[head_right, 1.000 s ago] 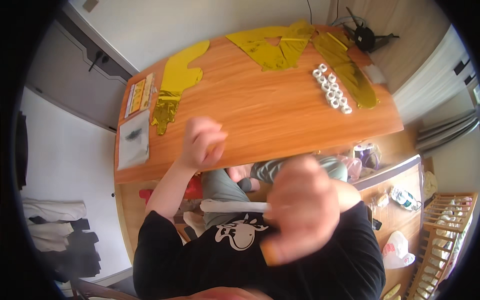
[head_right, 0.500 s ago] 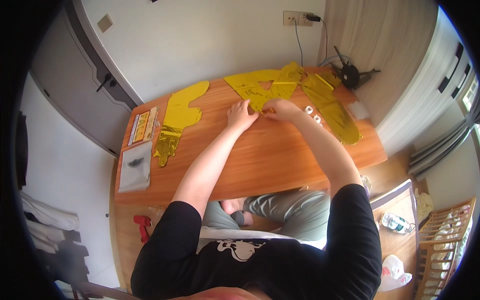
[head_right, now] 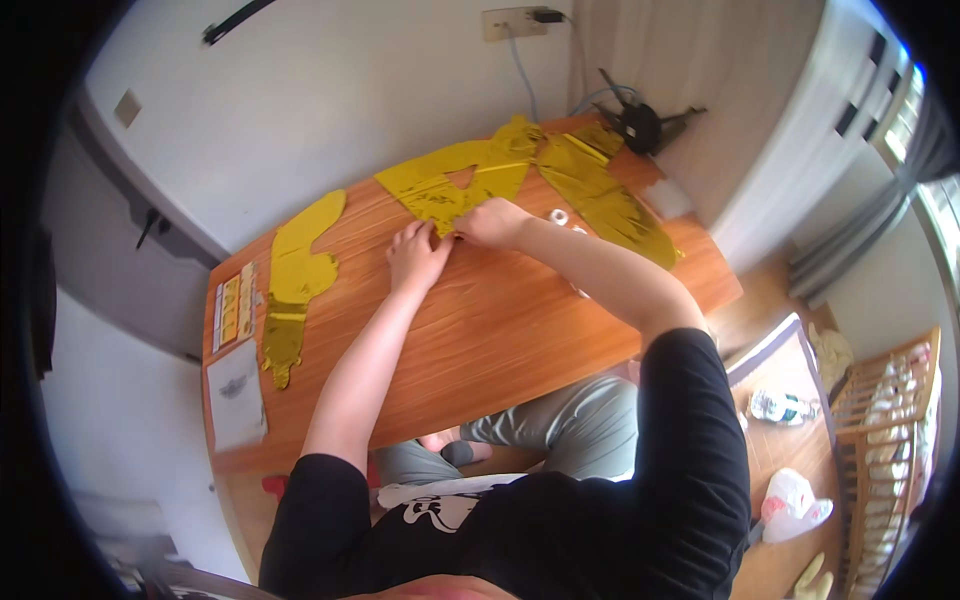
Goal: The person places a folded foil balloon onto a cardboard insert and slides it into a plastic sleeve. Next, the person spreads out another foil balloon on the table and folds it into a compact shape by hand.
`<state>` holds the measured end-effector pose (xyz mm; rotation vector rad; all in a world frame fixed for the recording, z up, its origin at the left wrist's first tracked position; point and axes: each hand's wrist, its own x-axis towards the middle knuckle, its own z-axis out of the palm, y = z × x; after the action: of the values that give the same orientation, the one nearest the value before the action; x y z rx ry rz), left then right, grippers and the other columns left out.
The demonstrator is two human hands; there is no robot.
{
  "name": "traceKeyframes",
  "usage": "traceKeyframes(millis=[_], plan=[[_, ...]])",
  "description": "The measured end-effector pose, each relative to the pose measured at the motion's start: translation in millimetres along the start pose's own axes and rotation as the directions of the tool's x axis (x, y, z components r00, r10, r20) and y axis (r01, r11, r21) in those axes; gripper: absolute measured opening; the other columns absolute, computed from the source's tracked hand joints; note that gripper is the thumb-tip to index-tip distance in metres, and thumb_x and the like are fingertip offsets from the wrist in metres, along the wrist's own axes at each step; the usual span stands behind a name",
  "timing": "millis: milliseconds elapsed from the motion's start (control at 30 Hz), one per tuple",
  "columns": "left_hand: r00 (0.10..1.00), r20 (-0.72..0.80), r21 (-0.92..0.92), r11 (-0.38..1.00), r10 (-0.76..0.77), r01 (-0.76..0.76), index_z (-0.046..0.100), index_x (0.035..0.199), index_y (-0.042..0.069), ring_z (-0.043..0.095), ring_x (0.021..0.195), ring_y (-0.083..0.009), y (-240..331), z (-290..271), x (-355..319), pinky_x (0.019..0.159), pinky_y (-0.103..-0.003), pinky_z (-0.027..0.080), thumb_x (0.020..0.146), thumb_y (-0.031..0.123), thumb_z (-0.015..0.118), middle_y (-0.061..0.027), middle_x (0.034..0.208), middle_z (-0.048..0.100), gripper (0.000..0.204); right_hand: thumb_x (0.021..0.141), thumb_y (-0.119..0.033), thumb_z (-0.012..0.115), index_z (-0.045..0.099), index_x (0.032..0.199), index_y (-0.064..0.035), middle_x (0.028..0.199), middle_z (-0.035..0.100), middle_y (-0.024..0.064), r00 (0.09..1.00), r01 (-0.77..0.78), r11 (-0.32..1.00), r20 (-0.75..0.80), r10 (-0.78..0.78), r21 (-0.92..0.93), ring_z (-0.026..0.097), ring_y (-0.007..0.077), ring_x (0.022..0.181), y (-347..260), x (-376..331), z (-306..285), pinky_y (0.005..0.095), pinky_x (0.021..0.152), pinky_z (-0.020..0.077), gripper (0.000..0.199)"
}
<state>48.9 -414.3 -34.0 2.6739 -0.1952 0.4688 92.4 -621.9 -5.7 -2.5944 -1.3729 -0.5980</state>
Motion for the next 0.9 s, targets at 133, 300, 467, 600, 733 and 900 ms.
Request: traceKeyframes(millis=[133,300,467,600,733,900], plan=[[0.999,0.011,0.032,0.999,0.036,-0.036,0.062,0.140,0.014,0.050,0.136,-0.0332,-3,2,-1,0.109,-0.056,0.038,0.093,0.061,0.061,-0.0113,0.144,0.060,0.066,0.095,-0.028,0.064,0.070,0.092,-0.0138,0.083,0.074,0.0111,0.981,-0.165,0.984,0.117,0.156,0.068,0.072,0.0339,0.075,-4,7,-7,0.0476,0.067,0.0577,0.016],[0.987,-0.118,0.038,0.993,0.113,-0.109,0.061,0.143,0.018,0.052,0.133,-0.0337,-9,0,-6,0.109,-0.055,0.038,0.098,0.051,0.063,-0.0113,0.143,0.061,0.056,0.094,-0.025,0.069,0.072,0.099,-0.0138,0.085,0.074,0.0087,0.952,-0.293,0.943,0.144,0.272,0.159,0.072,0.0307,0.081,-12,17,-14,0.0441,0.070,0.0574,0.013],[0.902,-0.121,0.107,0.909,0.415,-0.403,0.076,0.123,0.024,0.054,0.130,-0.0258,6,-6,-13,0.106,-0.049,0.036,0.095,0.036,0.071,-0.0033,0.135,0.065,0.031,0.083,-0.028,0.078,0.078,0.101,-0.0141,0.097,0.077,0.0078,0.876,-0.478,0.802,0.266,0.403,0.357,0.073,0.0271,0.090,15,20,-10,0.0402,0.080,0.0572,0.023],[0.894,-0.164,0.136,0.907,0.417,-0.399,0.075,0.123,0.022,0.050,0.133,-0.0269,9,0,-13,0.107,-0.051,0.036,0.096,0.036,0.069,-0.0053,0.137,0.063,0.031,0.079,-0.029,0.083,0.080,0.104,-0.0144,0.096,0.078,0.0073,0.866,-0.486,0.785,0.334,0.372,0.385,0.072,0.0241,0.085,31,28,-8,0.0375,0.076,0.0573,0.029],[0.886,-0.183,0.138,0.904,0.425,-0.405,0.076,0.116,0.017,0.050,0.132,-0.0273,11,-1,-14,0.106,-0.048,0.039,0.092,0.030,0.072,-0.0068,0.134,0.062,0.028,0.080,-0.025,0.083,0.080,0.108,-0.0104,0.096,0.079,0.0069,0.822,-0.537,0.723,0.459,0.336,0.434,0.073,0.0209,0.086,41,28,-10,0.0358,0.079,0.0568,0.032],[0.904,-0.164,0.120,0.917,0.396,-0.380,0.074,0.110,0.013,0.052,0.131,-0.0292,-7,-9,-16,0.107,-0.048,0.040,0.093,0.028,0.071,-0.0079,0.134,0.064,0.023,0.081,-0.024,0.082,0.080,0.110,-0.0110,0.096,0.079,0.0072,0.745,-0.653,0.592,0.544,0.387,0.473,0.073,0.0191,0.087,41,55,-23,0.0348,0.079,0.0572,0.032]])
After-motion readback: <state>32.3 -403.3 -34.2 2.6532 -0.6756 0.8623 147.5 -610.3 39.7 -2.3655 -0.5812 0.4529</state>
